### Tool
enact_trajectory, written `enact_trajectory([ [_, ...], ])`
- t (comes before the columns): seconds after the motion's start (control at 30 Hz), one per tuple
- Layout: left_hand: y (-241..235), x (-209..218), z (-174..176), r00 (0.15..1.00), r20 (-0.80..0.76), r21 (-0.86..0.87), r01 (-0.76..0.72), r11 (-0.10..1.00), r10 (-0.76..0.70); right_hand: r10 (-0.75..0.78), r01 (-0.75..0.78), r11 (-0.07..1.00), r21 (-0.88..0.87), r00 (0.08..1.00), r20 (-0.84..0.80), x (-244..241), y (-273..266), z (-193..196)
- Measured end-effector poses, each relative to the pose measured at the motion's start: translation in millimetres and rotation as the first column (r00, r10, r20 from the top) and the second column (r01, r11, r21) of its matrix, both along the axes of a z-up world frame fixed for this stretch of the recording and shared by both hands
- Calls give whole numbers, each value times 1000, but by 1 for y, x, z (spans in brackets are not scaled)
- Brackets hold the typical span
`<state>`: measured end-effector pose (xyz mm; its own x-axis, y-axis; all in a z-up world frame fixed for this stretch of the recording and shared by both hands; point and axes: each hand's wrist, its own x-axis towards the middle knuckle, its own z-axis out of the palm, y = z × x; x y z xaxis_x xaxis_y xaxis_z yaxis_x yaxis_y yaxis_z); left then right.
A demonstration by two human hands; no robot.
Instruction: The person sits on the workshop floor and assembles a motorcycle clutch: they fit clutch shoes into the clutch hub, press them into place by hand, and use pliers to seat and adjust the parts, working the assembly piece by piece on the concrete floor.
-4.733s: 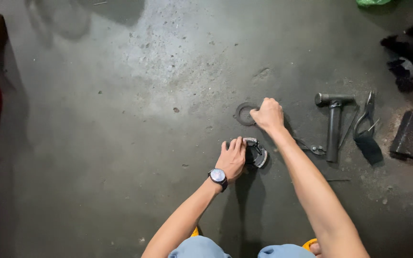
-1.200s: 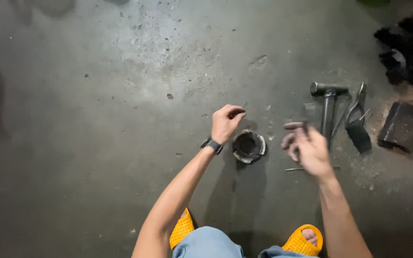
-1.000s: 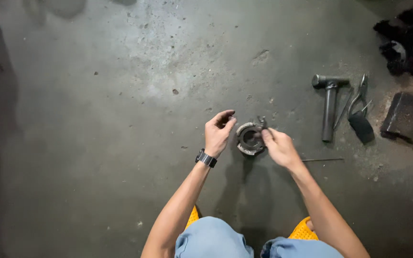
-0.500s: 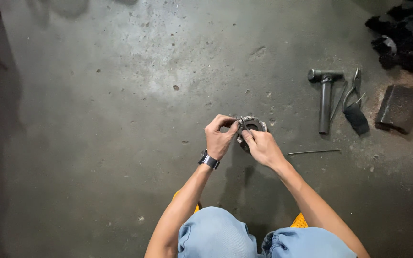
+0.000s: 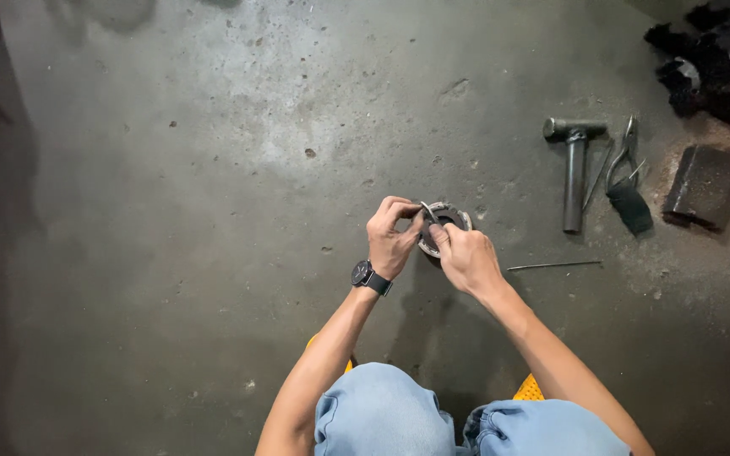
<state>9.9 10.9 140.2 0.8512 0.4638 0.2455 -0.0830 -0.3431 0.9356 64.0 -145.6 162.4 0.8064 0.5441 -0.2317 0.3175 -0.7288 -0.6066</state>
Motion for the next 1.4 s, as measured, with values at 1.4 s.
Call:
enact_trajectory([
  [1.4,-33,30,-67,775,-529,364,576,731,-347,-167,74,979,-192,834,-526,-51,-153,-141],
])
